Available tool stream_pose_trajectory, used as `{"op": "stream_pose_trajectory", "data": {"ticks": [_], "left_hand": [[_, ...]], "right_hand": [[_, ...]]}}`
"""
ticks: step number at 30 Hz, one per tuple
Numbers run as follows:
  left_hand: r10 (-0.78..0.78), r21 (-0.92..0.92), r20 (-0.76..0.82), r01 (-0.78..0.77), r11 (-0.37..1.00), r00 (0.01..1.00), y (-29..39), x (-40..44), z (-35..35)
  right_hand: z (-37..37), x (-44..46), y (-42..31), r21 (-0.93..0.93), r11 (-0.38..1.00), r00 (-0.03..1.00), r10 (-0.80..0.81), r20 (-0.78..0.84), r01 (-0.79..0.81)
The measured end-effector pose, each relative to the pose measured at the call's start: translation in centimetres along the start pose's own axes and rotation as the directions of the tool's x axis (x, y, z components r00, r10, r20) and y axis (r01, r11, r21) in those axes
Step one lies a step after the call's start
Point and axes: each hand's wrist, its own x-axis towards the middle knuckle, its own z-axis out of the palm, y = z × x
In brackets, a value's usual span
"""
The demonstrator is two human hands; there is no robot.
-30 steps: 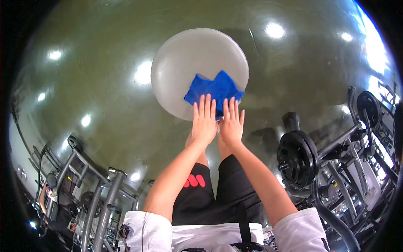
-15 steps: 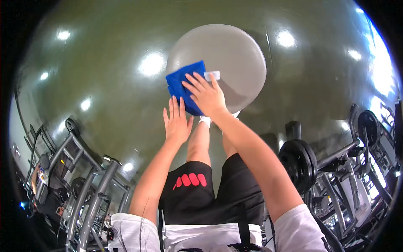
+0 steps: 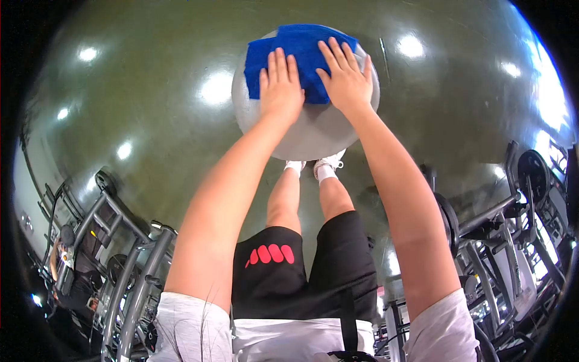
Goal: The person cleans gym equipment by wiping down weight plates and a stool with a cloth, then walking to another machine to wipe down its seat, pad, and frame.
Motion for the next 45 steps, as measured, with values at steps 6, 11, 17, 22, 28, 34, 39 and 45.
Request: {"op": "stream_pose_trajectory", "data": {"ticks": [6,11,17,22,28,34,39,45], "left_hand": [[0.251,0.07,-0.048,-0.247,0.966,0.967,4.0,-2.4,1.7],[0.274,-0.153,0.018,-0.268,0.951,0.962,5.1,-8.3,2.0],[0.364,-0.254,0.037,-0.344,0.904,0.931,2.8,-8.8,1.4],[0.342,-0.321,0.067,-0.305,0.897,0.937,1.8,-8.9,0.3],[0.304,-0.232,0.112,-0.273,0.934,0.946,0.8,-11.4,0.1],[0.154,-0.062,0.207,-0.145,0.988,0.966,-1.1,-16.3,-0.3],[-0.137,-0.018,0.358,0.154,0.988,0.923,-1.8,-18.6,-0.8],[-0.303,-0.085,0.176,0.321,0.943,0.937,-3.9,-13.0,0.9]], "right_hand": [[-0.4,-7.6,0.9,0.016,0.943,0.942,0.331,0.054,-0.332],[-0.2,-13.1,0.1,0.014,0.928,0.915,0.365,0.17,-0.373],[-0.5,-13.2,-0.4,0.087,0.92,0.915,0.365,0.172,-0.383],[-1.3,-14.0,-0.5,0.16,0.914,0.921,0.342,0.187,-0.372],[-2.1,-16.4,-1.7,0.168,0.938,0.926,0.246,0.287,-0.302],[-2.0,-17.8,-4.3,0.126,0.99,0.912,0.003,0.409,-0.06],[-1.4,-15.6,-5.8,0.157,0.968,0.872,-0.245,0.424,0.196],[0.8,-8.5,-8.8,0.146,0.954,0.932,-0.29,0.219,0.263]]}}
